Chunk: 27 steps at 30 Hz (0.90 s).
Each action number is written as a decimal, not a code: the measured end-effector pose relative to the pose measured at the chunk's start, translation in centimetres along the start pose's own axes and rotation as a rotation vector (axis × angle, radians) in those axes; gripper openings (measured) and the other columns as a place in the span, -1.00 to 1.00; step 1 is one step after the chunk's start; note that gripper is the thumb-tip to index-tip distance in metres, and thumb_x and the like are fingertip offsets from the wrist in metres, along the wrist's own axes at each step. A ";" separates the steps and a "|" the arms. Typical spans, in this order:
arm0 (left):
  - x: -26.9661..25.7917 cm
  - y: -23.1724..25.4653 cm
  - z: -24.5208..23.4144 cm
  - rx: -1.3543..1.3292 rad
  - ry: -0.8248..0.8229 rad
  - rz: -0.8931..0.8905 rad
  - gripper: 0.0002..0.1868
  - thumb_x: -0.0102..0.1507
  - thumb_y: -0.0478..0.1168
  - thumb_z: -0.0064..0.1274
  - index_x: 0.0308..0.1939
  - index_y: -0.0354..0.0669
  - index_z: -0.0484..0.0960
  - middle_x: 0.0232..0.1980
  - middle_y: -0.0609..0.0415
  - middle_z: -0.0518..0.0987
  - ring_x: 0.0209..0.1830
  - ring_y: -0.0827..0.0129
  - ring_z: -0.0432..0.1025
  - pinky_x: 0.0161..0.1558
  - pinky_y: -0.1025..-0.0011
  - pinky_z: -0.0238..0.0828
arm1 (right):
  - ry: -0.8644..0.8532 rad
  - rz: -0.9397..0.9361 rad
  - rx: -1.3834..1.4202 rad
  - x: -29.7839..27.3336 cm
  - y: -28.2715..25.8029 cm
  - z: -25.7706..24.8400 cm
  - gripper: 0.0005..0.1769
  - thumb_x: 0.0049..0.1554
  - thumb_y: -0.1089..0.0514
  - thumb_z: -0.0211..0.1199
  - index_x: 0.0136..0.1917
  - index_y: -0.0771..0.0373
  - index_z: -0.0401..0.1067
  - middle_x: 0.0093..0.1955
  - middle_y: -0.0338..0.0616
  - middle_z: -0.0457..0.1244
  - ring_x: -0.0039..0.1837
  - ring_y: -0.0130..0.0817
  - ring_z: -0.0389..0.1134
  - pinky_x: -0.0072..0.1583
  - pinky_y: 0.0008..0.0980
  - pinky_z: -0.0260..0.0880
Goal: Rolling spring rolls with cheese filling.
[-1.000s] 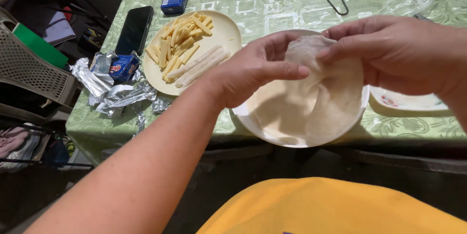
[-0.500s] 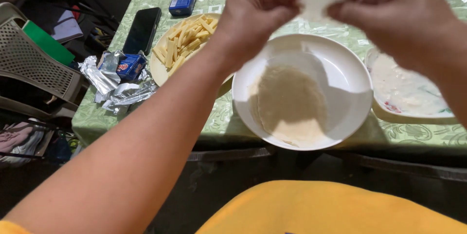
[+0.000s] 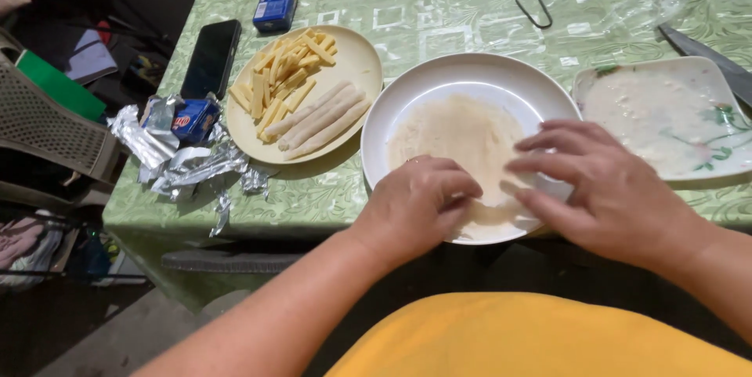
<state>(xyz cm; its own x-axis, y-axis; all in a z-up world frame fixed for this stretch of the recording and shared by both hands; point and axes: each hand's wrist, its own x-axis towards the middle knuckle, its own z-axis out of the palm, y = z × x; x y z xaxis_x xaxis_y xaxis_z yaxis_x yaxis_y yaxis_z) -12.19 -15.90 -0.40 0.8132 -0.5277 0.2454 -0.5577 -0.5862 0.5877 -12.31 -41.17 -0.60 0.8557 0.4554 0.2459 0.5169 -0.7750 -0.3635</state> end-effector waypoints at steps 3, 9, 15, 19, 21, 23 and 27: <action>-0.3 -0.1 0.3 0.053 0.026 0.094 -0.91 0.12 -0.27 0.23 -0.29 -0.08 0.73 -0.20 0.14 0.66 -0.10 0.17 0.54 -0.05 0.24 0.49 | 0.116 -0.036 -0.097 -2.0 3.2 0.0 -0.44 0.19 -0.23 0.08 0.25 0.13 0.54 0.37 0.08 0.26 0.55 0.06 0.00 0.43 0.13 0.05; -0.3 -0.2 0.7 0.073 0.090 0.129 -0.91 0.10 -0.30 0.23 -0.31 -0.09 0.70 -0.18 0.13 0.63 -0.08 0.16 0.52 0.03 0.23 0.45 | 0.111 0.414 -0.238 -9.2 17.5 3.3 -0.14 0.37 -0.34 -0.20 0.42 0.51 0.34 0.61 0.33 0.03 0.82 0.15 -0.24 0.67 0.03 -0.23; -0.2 -0.2 0.7 0.085 0.108 0.118 -0.92 0.09 -0.32 0.22 -0.34 -0.10 0.69 -0.19 0.11 0.62 -0.11 0.12 0.50 0.00 0.21 0.44 | -0.146 0.302 -0.874 -7.4 15.7 3.4 0.11 0.19 -0.53 -0.51 0.59 0.40 0.00 0.68 0.20 -0.16 0.74 -0.16 -0.45 0.62 -0.09 -0.77; -0.2 -0.1 0.7 0.081 0.108 0.112 -0.92 0.09 -0.32 0.22 -0.34 -0.11 0.69 -0.19 0.11 0.62 -0.11 0.12 0.51 0.01 0.21 0.45 | -0.259 0.277 -0.668 -4.9 12.6 1.7 -0.04 0.19 -0.48 -0.68 0.61 0.08 -0.08 0.68 0.07 -0.21 0.77 -0.03 -0.51 0.63 0.05 -0.92; -0.2 -0.2 0.7 0.080 0.111 0.109 -0.92 0.09 -0.31 0.22 -0.34 -0.11 0.69 -0.19 0.11 0.62 -0.10 0.12 0.51 0.02 0.22 0.45 | -0.297 0.213 -0.878 -4.9 13.3 1.7 -0.06 0.19 -0.49 -0.68 0.67 -0.06 -0.14 0.73 0.07 -0.29 0.74 0.05 -0.52 0.60 0.06 -0.95; -0.3 -0.2 0.8 0.071 0.102 0.090 -0.93 0.09 -0.31 0.22 -0.35 -0.10 0.70 -0.18 0.12 0.63 -0.11 0.13 0.51 0.01 0.23 0.45 | -0.317 0.055 -0.675 -5.5 14.9 2.6 -0.06 0.14 -0.46 -0.65 0.65 -0.07 -0.17 0.64 -0.28 -0.28 0.71 -0.15 -0.57 0.56 0.09 -0.94; -0.2 -0.2 0.8 0.073 0.107 0.089 -0.94 0.09 -0.30 0.22 -0.35 -0.10 0.70 -0.18 0.12 0.63 -0.11 0.14 0.52 0.02 0.24 0.45 | -1.112 0.165 -1.558 -0.8 11.8 0.4 -0.14 0.28 -0.43 -0.60 0.72 -0.07 -0.37 0.79 0.16 -0.54 0.76 0.18 -0.65 0.52 0.25 -0.88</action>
